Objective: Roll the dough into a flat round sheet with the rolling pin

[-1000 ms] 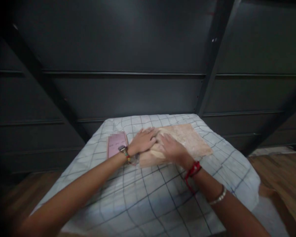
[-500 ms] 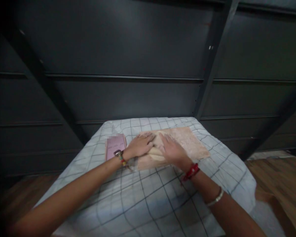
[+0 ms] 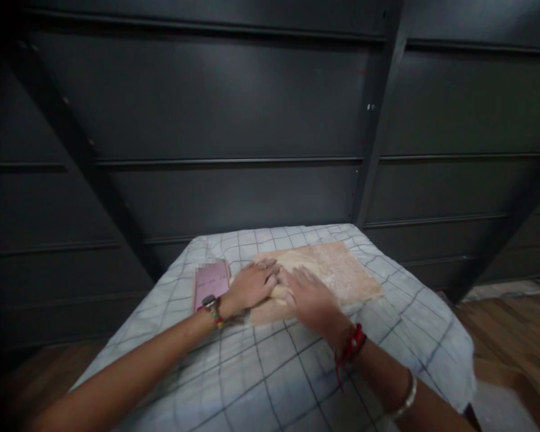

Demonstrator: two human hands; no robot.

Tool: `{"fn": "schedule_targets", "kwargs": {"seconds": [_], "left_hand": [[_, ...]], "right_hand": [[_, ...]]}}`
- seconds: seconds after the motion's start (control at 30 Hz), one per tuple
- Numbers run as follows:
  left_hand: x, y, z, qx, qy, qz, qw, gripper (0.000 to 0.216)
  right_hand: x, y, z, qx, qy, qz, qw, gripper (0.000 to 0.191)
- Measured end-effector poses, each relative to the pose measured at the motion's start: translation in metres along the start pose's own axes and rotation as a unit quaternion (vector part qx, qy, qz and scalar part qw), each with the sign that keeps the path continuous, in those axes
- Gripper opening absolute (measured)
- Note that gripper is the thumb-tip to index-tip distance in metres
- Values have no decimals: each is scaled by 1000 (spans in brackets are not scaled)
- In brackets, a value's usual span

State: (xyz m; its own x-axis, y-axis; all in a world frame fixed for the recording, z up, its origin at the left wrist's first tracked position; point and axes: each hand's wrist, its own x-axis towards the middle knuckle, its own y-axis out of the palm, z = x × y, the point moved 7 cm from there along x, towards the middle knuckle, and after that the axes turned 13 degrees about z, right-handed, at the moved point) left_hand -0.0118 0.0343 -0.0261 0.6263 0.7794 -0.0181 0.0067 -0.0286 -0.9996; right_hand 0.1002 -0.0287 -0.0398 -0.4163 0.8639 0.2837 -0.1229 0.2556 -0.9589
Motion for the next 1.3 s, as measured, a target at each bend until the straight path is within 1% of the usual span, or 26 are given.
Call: {"fn": "schedule_targets", "kwargs": {"seconds": [0.03,0.1,0.13,0.2,0.23,0.3,0.33,0.4,0.47,0.53,0.6,0.67,0.73,0.8,0.87,0.93,1.0,1.07,1.17,1.23,1.3], "left_hand": [[6,-3,1,-6,-7,5,1000,41],[23,-7,6,-30,-45,36,998,37],[30,-10,7,-35,-45,40,998,37],[36,-11,7,-41,-45,48,997,36],[35,-10,6,-42,-42,50,997,35],[26,-3,6,-35,-30,46,998,35],[20,0,5,-26,-22,38,999,36],[9,4,3,0,-1,5,1000,40],[6,4,3,10,4,-14,1000,43],[16,1,6,-11,-15,-2,1000,42],[30,0,10,-44,-49,32,997,39],[37,-3,10,-58,-58,37,996,40],[34,-4,8,-58,-54,25,997,41],[21,-1,6,-49,-43,9,998,43],[8,2,1,-23,-10,-14,1000,46],[1,4,-1,-16,10,-16,1000,48],[7,3,2,-34,0,1,999,47],[20,1,8,-62,-38,36,997,43],[35,-7,8,-71,-49,42,995,41],[33,-7,6,-68,-46,38,996,39],[22,-4,4,-50,-34,35,998,39]], "right_hand": [[9,-2,-9,15,17,12,1000,51],[28,-5,-28,50,45,20,998,52],[35,-7,-36,64,54,18,996,52],[38,-7,-40,80,55,23,995,52],[35,-6,-36,78,43,25,996,52],[20,-4,-19,62,-2,26,998,53],[12,-3,-10,49,-31,18,998,52],[0,-2,1,44,-53,1,998,52],[2,-2,-5,61,-33,-3,998,51],[16,-3,-23,90,16,8,996,52],[35,-3,-43,113,56,16,992,55],[45,-4,-56,122,90,19,988,56],[42,-4,-52,115,85,23,989,56],[29,-2,-35,92,43,29,994,54],[12,2,-17,52,-1,22,998,53],[4,4,-10,37,-22,17,999,53],[12,5,-19,54,-9,22,998,55],[30,1,-38,87,22,15,996,55],[51,-3,-58,107,66,15,992,55],[48,-2,-55,100,78,34,991,56],[32,2,-40,85,62,51,993,55]]}}
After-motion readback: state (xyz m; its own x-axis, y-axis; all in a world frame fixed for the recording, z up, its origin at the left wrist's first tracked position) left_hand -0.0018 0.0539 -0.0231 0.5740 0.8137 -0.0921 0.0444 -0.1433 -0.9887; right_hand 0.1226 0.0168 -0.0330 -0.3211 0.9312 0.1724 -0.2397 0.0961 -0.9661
